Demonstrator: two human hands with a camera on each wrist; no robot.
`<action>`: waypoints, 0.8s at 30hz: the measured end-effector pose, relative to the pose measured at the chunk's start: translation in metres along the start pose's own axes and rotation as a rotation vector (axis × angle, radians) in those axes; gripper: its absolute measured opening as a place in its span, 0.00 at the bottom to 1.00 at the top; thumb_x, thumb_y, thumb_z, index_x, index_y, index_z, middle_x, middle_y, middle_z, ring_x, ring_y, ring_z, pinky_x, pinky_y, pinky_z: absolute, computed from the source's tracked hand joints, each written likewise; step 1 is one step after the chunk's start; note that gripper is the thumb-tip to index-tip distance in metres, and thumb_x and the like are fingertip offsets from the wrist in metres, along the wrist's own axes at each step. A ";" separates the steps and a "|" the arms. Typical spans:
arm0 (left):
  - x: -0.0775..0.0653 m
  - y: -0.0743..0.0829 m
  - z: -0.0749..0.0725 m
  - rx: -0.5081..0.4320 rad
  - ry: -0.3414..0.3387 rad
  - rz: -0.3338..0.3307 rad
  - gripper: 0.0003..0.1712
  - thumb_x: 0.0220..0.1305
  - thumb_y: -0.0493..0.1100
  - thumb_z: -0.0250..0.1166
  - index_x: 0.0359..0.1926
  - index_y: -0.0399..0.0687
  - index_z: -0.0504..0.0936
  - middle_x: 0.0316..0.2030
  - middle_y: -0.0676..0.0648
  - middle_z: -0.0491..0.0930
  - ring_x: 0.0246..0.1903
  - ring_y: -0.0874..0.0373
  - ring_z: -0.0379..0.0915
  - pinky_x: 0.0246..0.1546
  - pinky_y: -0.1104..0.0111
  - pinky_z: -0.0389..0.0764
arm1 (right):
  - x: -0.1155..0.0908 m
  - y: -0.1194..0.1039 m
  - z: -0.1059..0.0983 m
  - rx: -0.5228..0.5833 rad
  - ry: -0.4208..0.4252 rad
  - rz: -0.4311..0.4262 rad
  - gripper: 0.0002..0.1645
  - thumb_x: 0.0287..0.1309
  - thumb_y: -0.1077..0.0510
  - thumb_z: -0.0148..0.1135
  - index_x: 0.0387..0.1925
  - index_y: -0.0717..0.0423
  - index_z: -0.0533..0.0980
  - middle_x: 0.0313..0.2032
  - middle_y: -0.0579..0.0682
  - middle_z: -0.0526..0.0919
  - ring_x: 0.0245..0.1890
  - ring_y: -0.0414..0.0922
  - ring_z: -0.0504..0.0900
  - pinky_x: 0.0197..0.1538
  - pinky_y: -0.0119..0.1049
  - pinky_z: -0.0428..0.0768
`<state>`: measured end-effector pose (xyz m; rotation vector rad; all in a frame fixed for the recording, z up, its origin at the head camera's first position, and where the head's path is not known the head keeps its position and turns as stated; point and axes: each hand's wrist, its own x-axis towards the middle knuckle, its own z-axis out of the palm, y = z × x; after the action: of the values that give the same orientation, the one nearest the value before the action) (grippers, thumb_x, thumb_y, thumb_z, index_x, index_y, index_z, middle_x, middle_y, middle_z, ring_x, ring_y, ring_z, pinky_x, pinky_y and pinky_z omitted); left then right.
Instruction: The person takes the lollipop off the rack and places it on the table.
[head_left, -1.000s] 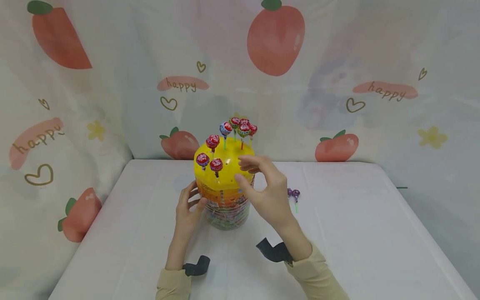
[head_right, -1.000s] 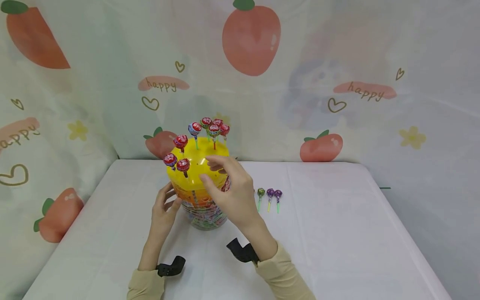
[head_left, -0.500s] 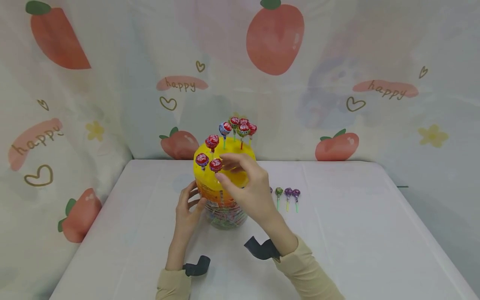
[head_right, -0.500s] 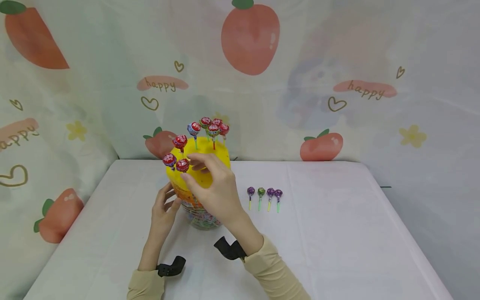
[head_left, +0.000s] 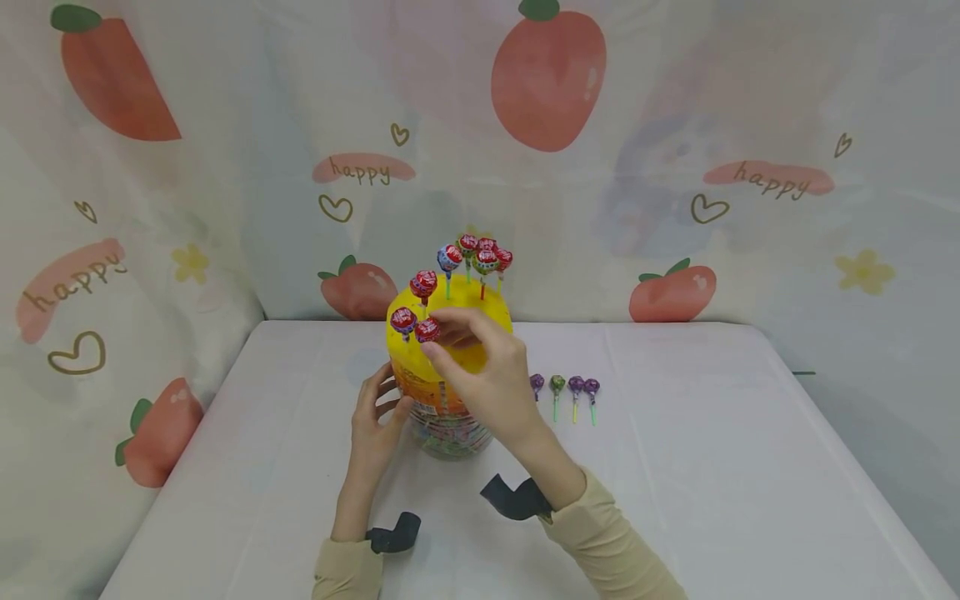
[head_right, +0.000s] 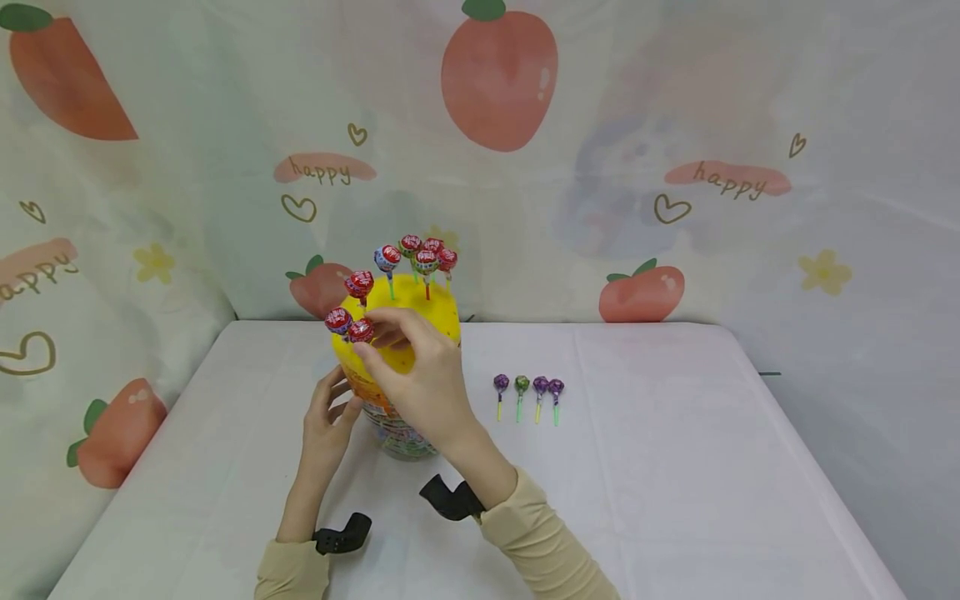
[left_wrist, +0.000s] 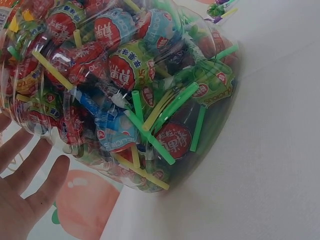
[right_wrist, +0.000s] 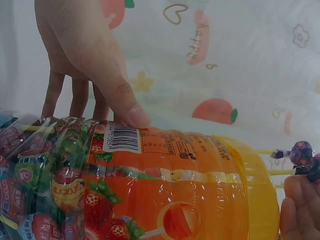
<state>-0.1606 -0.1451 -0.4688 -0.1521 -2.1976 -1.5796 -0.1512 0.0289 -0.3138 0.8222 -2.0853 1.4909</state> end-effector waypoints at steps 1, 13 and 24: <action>0.000 0.000 0.000 0.001 0.000 0.001 0.33 0.63 0.43 0.64 0.68 0.54 0.65 0.61 0.45 0.71 0.59 0.53 0.71 0.54 0.65 0.78 | 0.000 0.000 0.000 0.004 0.001 0.003 0.20 0.55 0.62 0.68 0.50 0.59 0.76 0.40 0.52 0.85 0.40 0.43 0.82 0.47 0.33 0.83; 0.000 0.000 0.000 -0.003 0.002 0.004 0.33 0.64 0.45 0.64 0.68 0.53 0.65 0.62 0.45 0.70 0.59 0.50 0.70 0.55 0.51 0.78 | 0.001 -0.005 0.000 0.002 0.042 -0.009 0.18 0.56 0.62 0.67 0.49 0.60 0.77 0.38 0.52 0.85 0.37 0.42 0.82 0.44 0.33 0.83; 0.000 0.001 0.000 -0.013 -0.007 -0.020 0.33 0.63 0.43 0.64 0.68 0.55 0.65 0.61 0.46 0.70 0.59 0.52 0.69 0.56 0.50 0.77 | -0.001 -0.007 -0.015 -0.030 0.122 -0.130 0.19 0.52 0.67 0.68 0.48 0.63 0.77 0.40 0.54 0.85 0.37 0.43 0.82 0.43 0.31 0.82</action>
<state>-0.1601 -0.1450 -0.4675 -0.1409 -2.2012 -1.6070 -0.1451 0.0420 -0.3050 0.8183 -1.9230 1.4022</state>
